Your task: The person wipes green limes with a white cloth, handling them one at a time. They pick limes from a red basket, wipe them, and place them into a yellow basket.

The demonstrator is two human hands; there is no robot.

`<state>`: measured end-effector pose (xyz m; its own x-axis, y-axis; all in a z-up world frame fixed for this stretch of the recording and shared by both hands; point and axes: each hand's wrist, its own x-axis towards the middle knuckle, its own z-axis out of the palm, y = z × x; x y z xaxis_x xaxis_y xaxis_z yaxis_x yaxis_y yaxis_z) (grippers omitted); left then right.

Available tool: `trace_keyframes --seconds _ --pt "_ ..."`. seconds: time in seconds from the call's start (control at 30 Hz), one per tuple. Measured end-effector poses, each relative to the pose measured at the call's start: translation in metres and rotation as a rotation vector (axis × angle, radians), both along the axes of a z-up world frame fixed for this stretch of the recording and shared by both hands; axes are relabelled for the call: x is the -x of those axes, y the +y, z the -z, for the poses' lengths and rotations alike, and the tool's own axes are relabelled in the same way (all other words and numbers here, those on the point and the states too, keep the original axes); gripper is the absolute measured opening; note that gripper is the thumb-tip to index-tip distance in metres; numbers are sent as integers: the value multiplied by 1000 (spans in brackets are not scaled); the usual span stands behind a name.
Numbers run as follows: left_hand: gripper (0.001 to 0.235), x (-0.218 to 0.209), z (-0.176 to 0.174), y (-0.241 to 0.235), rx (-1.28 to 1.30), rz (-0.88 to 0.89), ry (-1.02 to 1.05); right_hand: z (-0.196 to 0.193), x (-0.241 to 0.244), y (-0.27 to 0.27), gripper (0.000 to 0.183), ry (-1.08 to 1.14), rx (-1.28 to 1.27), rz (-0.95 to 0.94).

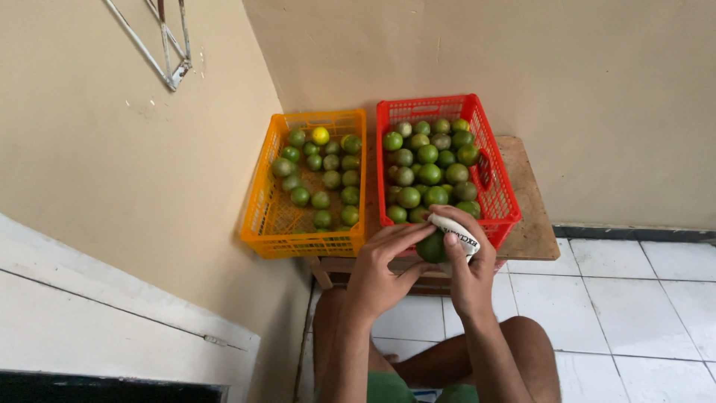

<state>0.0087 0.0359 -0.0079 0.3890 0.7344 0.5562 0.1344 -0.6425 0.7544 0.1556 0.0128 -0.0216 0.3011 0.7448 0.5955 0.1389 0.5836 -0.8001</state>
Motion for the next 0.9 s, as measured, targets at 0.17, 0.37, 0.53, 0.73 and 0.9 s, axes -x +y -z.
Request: trace_keyframes --seconds 0.17,0.37,0.53,0.73,0.9 --pt "55 -2 -2 -1 -13 1 -11 -2 1 0 34 -32 -59 20" --pt "48 -7 10 3 -17 -90 -25 -6 8 -5 33 -362 -322 133" --pt "50 -7 -5 -3 15 -9 -82 -8 7 -4 35 -80 -188 147" --pt "53 -5 -7 -5 15 -35 -171 -9 3 -9 33 89 -81 153" --pt "54 2 -15 -10 -3 -98 -262 -13 1 -10 28 141 -72 232"
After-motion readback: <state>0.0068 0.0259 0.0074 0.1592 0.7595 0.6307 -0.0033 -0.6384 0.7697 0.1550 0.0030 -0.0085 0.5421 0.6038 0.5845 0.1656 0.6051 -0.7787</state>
